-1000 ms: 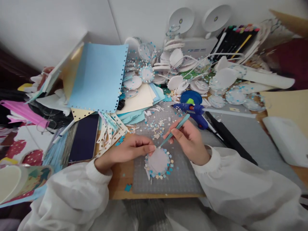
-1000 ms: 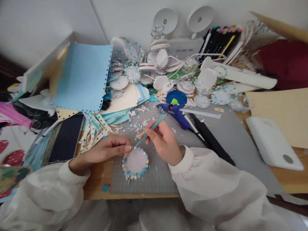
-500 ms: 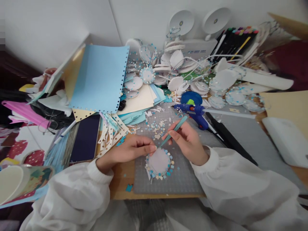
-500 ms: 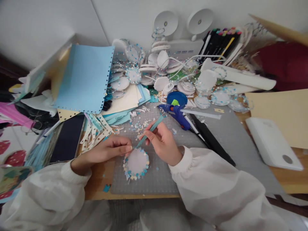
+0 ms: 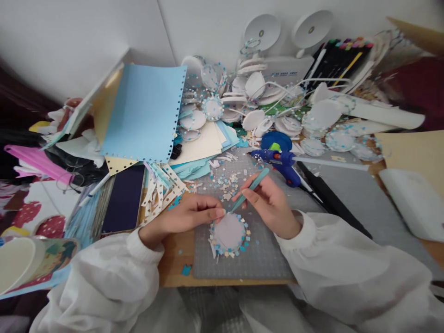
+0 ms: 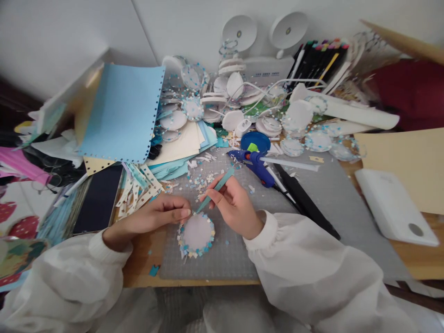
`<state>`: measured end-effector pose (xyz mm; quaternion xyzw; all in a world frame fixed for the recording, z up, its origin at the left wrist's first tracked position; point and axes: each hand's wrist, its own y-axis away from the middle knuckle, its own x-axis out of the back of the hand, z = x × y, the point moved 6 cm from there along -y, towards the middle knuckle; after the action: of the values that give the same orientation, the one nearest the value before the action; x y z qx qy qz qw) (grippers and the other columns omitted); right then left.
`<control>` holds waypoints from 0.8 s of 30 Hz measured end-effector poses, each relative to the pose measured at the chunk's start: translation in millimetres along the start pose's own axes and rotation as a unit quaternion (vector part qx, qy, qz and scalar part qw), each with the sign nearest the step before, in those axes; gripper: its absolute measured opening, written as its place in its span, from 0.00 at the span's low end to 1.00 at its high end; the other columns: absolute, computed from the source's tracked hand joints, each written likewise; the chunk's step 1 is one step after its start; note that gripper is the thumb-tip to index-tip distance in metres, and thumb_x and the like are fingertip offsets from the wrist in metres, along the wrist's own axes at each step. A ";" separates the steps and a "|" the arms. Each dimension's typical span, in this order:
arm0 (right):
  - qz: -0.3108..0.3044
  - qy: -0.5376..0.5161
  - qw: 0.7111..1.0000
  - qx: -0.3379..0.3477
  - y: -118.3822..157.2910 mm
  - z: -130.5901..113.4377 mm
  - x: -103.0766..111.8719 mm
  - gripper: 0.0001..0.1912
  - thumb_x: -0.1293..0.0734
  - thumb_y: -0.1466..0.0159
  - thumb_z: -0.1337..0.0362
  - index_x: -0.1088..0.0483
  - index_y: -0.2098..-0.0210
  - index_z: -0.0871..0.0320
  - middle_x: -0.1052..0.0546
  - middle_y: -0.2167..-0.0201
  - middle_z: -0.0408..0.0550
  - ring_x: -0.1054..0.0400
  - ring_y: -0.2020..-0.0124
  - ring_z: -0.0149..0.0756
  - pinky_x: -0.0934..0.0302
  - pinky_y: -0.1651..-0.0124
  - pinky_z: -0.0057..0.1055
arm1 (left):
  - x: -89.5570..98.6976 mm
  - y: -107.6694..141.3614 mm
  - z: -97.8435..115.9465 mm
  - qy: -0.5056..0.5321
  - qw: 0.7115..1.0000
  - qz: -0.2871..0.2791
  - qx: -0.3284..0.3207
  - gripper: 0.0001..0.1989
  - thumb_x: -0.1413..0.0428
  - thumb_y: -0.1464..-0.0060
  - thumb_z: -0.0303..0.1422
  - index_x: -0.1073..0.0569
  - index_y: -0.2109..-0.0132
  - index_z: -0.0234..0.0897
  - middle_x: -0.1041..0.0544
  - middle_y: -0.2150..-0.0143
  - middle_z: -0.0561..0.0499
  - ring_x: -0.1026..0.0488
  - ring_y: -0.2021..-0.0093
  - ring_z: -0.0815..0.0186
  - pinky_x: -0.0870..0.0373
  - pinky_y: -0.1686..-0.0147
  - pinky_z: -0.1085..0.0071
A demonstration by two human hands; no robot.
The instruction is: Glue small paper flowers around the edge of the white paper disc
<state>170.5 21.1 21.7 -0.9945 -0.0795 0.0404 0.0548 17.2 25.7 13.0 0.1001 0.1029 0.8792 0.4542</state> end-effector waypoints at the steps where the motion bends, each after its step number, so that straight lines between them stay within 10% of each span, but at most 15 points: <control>1: 0.001 -0.002 1.000 0.000 0.0 -0.1 0.2 0.13 0.33 0.38 0.52 0.37 0.66 0.53 0.23 0.74 0.44 0.32 0.77 0.32 0.32 0.72 0.33 | 0.0 0.2 0.3 0.001 1.000 0.001 -0.001 0.19 0.49 0.40 0.44 0.32 0.71 0.32 0.37 0.75 0.55 0.40 0.73 0.71 0.43 0.72 0.76; 13: 0.156 0.001 0.987 0.048 -6.6 -1.9 24.1 0.10 0.31 0.39 0.55 0.34 0.64 0.52 0.20 0.67 0.46 0.24 0.65 0.38 0.27 0.60 0.39 | -0.2 1.1 -2.0 -0.010 1.000 -0.013 0.004 0.19 0.50 0.39 0.43 0.32 0.71 0.32 0.36 0.75 0.55 0.40 0.73 0.71 0.45 0.73 0.76; 24: 0.151 0.238 0.947 0.154 -3.8 -2.7 25.4 0.06 0.29 0.41 0.61 0.31 0.68 0.54 0.21 0.69 0.46 0.25 0.64 0.38 0.31 0.60 0.36 | -7.1 -1.4 0.8 -0.082 0.997 0.000 -0.011 0.15 0.47 0.41 0.39 0.26 0.68 0.31 0.31 0.75 0.53 0.37 0.74 0.72 0.41 0.74 0.78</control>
<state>195.1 28.7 23.0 -0.9551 0.0945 -0.1776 0.2175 22.5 20.8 12.8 0.1669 0.0557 0.8693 0.4619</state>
